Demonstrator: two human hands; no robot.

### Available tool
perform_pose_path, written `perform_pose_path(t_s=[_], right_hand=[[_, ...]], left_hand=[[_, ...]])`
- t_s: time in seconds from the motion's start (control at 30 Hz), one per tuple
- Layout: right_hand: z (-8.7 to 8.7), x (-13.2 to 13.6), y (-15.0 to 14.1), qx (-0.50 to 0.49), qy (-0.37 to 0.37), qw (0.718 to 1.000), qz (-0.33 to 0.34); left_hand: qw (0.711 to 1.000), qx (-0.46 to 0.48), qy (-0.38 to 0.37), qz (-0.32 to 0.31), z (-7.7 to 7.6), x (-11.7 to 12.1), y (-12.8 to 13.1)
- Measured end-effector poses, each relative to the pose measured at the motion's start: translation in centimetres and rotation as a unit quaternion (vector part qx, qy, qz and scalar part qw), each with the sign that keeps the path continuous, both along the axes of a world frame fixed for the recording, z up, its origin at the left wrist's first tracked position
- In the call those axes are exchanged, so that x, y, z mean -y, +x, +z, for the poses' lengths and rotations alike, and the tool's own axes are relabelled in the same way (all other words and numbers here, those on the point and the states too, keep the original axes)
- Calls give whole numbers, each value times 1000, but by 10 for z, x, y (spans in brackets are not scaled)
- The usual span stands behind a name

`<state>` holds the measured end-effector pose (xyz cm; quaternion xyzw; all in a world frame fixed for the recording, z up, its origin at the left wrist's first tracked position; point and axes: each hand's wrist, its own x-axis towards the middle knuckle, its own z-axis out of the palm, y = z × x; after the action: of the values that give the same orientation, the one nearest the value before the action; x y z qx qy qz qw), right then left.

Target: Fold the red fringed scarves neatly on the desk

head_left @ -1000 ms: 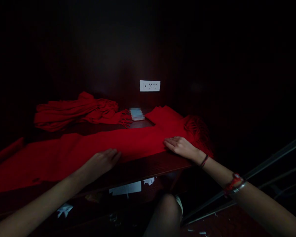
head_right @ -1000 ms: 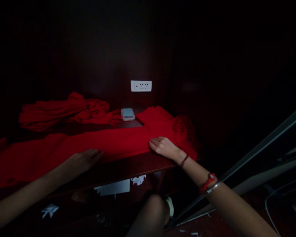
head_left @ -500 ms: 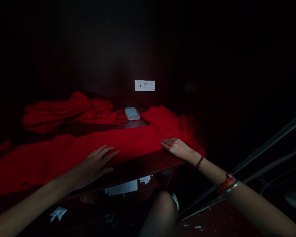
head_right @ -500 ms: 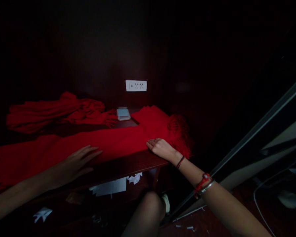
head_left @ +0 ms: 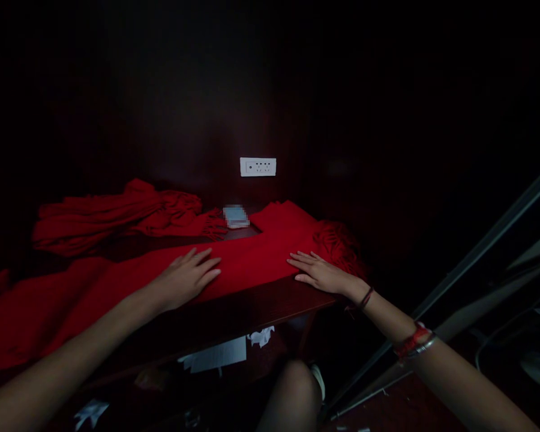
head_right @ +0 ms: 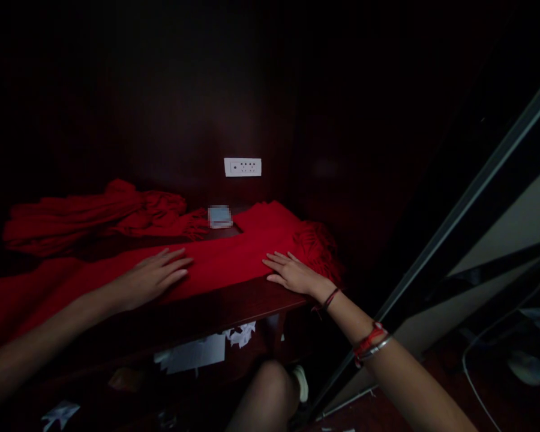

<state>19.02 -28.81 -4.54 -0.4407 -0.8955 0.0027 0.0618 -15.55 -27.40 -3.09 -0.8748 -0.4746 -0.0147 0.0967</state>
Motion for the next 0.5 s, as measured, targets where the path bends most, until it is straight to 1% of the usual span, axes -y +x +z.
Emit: perform_pose_path(t_s=[0.07,0.1,0.17,0.2,0.27,0.37,0.43,0.5], right_hand=[[5,-3,6,-9,8,1000,-4],[7,-5,11,-13,15,1000,-12],[10,-10,25,-18,33,998,-50],[11,-13,33,-18,43,996,-82],[13,-20,48,-13,59,985,-162],[19,-33,62,4,65,961,-270],[26,-42,63,36,45,945,-321],[33,-47,58,76,14,930,-359]], left_hand=[[998,36,-32,-45,6,-11,49],[996,53,-38,-67,6,-18,70],[991,79,-43,-102,0,-32,101],[989,88,-50,-105,-5,-40,111],[989,90,-76,-91,-18,-53,121],[989,81,-101,-73,-35,-66,118],[990,81,-95,-72,-41,-69,112],[990,82,-89,-66,-41,-68,108]])
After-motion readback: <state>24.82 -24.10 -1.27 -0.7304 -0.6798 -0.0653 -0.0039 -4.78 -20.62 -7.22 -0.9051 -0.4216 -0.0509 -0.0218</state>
